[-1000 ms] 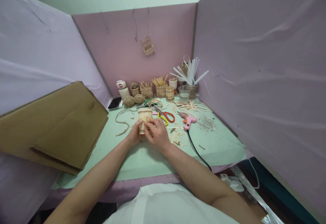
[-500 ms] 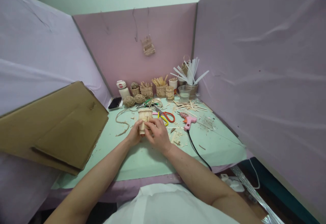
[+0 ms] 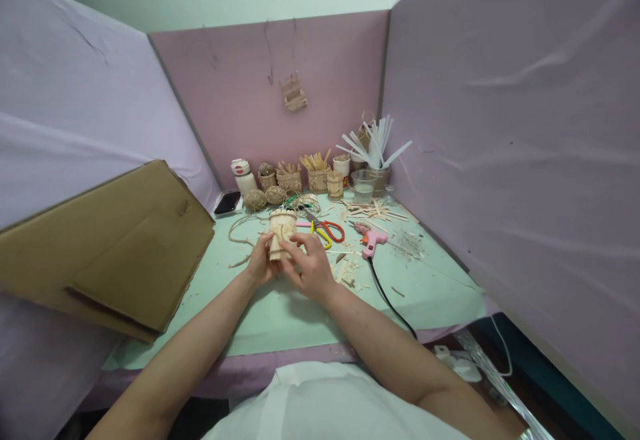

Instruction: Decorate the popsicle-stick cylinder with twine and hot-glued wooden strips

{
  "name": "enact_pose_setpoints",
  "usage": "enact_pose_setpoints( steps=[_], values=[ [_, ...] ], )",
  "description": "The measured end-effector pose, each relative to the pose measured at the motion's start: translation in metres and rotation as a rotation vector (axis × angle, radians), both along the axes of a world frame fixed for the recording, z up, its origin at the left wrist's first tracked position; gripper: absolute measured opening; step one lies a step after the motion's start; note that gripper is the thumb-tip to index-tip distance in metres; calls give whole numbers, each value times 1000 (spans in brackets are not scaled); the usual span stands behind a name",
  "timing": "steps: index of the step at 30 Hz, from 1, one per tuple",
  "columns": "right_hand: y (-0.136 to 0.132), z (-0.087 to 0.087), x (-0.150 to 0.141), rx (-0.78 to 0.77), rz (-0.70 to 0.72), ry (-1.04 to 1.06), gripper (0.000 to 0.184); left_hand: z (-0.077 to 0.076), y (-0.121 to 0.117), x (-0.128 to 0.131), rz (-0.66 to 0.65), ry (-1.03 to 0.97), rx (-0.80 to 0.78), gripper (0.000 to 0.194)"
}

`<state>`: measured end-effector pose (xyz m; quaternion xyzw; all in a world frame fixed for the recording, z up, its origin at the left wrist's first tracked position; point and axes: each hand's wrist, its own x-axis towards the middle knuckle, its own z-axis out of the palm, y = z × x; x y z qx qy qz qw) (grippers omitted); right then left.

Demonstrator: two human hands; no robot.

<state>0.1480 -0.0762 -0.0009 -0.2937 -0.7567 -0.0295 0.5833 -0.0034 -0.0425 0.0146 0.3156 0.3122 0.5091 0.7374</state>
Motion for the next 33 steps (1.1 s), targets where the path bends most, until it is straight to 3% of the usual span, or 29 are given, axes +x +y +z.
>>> enact_pose_setpoints(
  steps=[9,15,22,33],
  values=[
    [1,1,-2,-40,-8,47,30,-1,1,1,41,46,27,39],
    [8,-1,-3,-196,20,262,10,-8,2,6,229,154,163,47],
    [11,-2,-1,-324,28,273,15,-6,-1,10,296,146,217,45],
    [15,-3,-2,-368,-14,282,12,-13,3,5,254,156,218,56]
  ],
)
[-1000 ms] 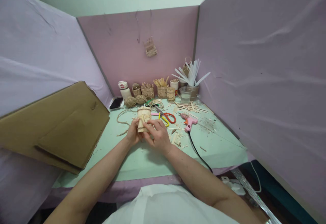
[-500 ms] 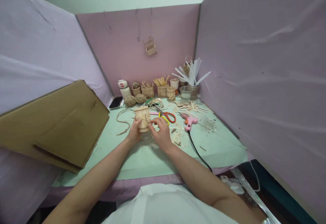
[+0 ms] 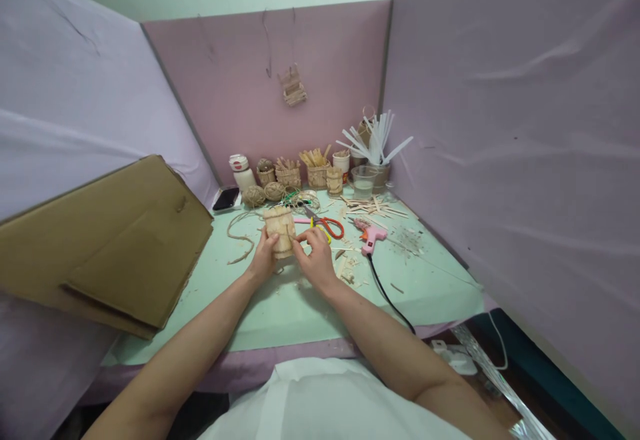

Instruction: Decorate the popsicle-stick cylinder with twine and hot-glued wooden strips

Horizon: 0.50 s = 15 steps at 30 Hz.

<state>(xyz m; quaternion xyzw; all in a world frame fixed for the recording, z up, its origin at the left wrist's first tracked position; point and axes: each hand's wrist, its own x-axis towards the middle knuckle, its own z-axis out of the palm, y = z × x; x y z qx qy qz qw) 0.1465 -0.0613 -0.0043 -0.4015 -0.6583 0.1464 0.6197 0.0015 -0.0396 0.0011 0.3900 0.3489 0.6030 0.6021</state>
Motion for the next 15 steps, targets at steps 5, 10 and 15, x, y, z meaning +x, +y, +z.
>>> enact_pose_setpoints(
  steps=[5,10,15],
  values=[
    [1,1,1,-16,21,24,8,8,-5,4,-1,6,-10,48],
    [0,2,2,16,5,-9,11,12,-6,5,-34,-16,-56,46],
    [-3,3,2,37,-33,-1,5,10,-4,4,-40,-19,-49,53]
  ],
)
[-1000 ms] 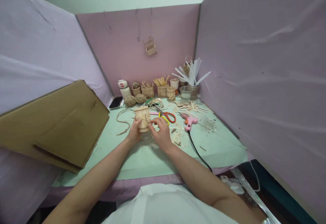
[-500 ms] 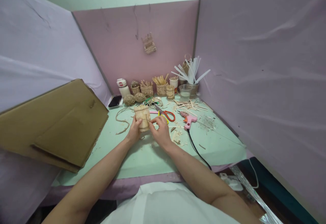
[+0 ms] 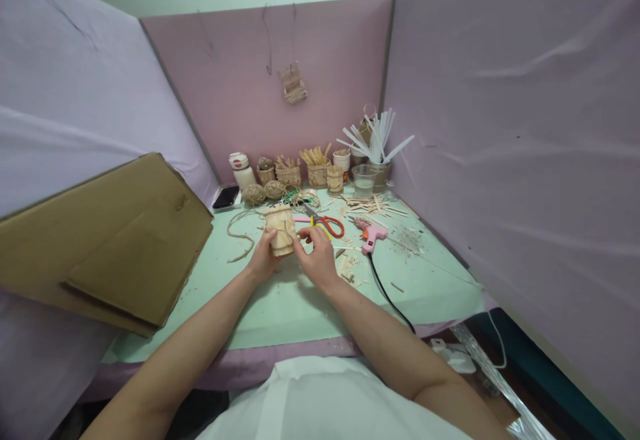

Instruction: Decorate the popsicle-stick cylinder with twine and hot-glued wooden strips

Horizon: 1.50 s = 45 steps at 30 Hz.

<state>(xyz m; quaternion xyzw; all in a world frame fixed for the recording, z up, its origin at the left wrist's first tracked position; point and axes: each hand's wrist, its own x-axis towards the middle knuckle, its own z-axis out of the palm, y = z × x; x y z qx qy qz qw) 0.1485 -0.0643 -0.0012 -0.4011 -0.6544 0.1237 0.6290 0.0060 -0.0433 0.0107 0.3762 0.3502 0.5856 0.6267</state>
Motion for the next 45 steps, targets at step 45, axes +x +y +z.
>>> enact_pose_setpoints(
  steps=[45],
  values=[
    [-3,1,-1,195,58,-104,8,4,-5,2,-6,39,1,52]
  ],
)
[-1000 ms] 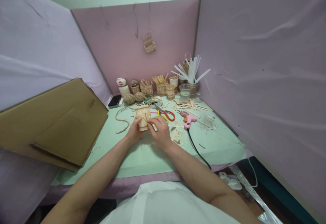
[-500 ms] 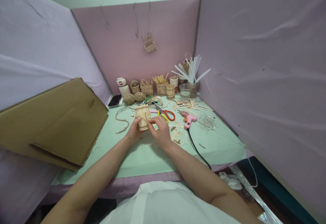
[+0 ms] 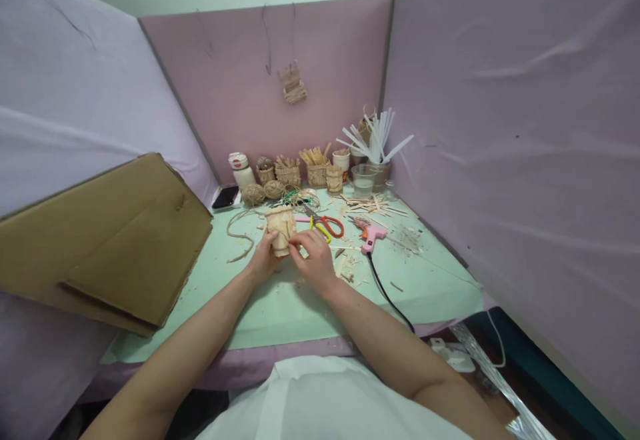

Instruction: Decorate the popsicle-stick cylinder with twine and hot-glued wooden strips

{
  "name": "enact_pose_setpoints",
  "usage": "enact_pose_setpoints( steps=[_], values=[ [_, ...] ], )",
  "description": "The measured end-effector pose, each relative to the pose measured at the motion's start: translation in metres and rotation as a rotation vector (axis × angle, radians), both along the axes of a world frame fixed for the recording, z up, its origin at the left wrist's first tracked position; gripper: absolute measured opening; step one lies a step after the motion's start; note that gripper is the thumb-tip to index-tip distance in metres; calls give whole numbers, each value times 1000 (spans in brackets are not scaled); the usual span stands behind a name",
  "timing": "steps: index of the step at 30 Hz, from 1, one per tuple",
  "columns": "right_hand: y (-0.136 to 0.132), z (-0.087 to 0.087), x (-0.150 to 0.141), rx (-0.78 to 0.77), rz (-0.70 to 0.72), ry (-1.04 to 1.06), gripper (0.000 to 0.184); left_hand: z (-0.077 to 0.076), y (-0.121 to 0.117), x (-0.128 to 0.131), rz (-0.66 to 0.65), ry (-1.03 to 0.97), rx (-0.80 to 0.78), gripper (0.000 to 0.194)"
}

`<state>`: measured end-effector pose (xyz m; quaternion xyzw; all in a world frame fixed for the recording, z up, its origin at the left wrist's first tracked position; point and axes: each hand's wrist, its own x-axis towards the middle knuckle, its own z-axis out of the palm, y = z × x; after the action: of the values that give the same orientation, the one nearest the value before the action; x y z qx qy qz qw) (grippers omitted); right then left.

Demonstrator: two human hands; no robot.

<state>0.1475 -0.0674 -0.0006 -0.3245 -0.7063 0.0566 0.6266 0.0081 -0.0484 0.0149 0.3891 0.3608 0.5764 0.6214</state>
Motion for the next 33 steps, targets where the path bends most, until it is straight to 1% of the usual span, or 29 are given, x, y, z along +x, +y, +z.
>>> enact_pose_setpoints(
  steps=[5,10,17,20,22,24,27,29,33],
  values=[
    [-1,-1,0,-35,-8,-13,11,0,-1,1,-4,-5,-10,50],
    [0,-2,0,-65,-29,-29,10,-1,0,1,-11,-19,-30,47],
    [0,-2,0,-78,-28,-34,9,-4,1,0,-40,-19,-38,51],
    [-1,-2,-1,-70,-24,-21,9,-5,2,-1,-74,-29,-54,50],
    [-1,-1,-1,-58,-24,-9,8,-5,3,-1,-120,-44,-75,49],
    [-1,-1,0,-56,-28,-4,7,-4,3,-2,-166,-71,-96,55],
    [-2,-1,-1,-71,-30,-17,7,0,3,-3,-189,-124,-117,60],
    [-2,-2,-1,-70,-19,-37,7,2,3,-3,-190,-146,-127,58],
    [-1,-5,-2,-57,8,-108,10,3,3,-2,-190,-131,-140,47]
  ],
)
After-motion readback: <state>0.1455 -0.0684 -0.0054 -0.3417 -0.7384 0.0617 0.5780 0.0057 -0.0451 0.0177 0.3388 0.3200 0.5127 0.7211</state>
